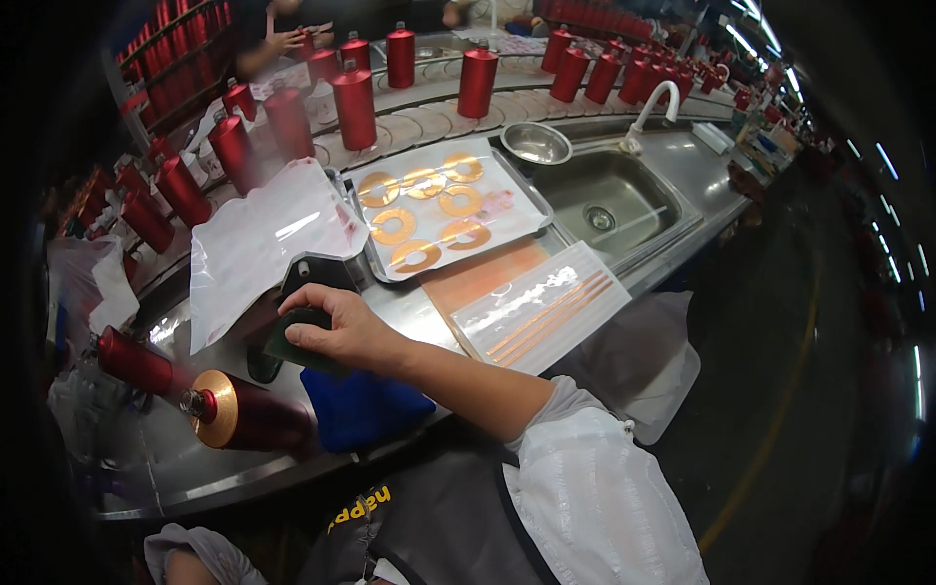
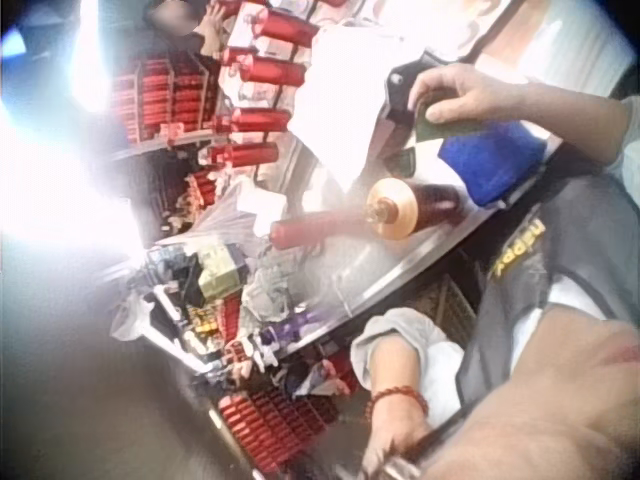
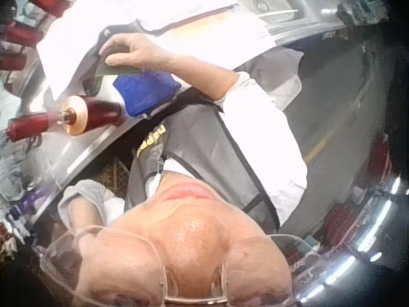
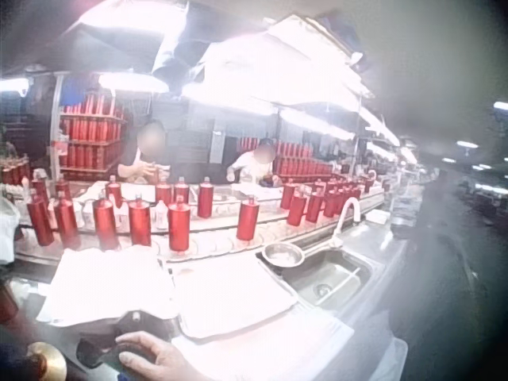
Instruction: The person applies circular gold labels to the necks of red cylindrical containers. They peel each label from a backing sheet, position it around the container neck, and smooth it with fingers. The person handles multiple containers one at a time, placing finished units aside on the counter.
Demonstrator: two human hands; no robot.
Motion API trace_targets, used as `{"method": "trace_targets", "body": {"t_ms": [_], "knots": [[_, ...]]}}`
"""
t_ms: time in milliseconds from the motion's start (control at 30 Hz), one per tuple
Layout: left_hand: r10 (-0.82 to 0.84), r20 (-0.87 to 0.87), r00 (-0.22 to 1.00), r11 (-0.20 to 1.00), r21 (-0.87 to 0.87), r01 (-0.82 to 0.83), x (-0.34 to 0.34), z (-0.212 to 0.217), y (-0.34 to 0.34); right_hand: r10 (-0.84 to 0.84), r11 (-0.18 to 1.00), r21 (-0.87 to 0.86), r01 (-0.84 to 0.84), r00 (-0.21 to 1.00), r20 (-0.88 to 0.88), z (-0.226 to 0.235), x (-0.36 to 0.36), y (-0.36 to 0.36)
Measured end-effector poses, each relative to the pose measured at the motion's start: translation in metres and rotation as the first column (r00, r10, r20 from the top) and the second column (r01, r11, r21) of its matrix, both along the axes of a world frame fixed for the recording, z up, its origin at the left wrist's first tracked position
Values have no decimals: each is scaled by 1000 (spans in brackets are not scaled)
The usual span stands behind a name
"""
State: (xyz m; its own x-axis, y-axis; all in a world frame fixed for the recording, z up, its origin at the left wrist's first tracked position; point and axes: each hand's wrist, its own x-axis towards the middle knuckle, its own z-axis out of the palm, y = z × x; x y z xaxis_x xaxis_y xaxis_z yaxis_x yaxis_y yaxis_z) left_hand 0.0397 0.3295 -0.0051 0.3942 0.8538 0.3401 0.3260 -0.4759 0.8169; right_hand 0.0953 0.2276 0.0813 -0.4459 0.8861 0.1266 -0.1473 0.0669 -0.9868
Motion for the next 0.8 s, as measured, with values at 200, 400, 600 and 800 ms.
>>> {"method": "trace_targets", "body": {"t_ms": [200, 400, 600, 800], "knots": [[-11, 23, 1000, 1000, -23, 12, -9, -5, -3, -22, 1000, 7, 22, 1000, -20, 4, 4, 4], [8, 156, 988, 1000, -24, -4, -52, 13, -23, -78, 996, -36, 76, 996, -49, 4, 15, 0], [73, 302, 951, 996, 35, -87, -128, 57, -87, -61, 998, -24, 60, 996, -59, 5, 14, -4], [-37, 419, 907, 898, 413, -154, -198, 158, -192, -49, 998, -32, 45, 987, -152, 10, 7, 0]]}}
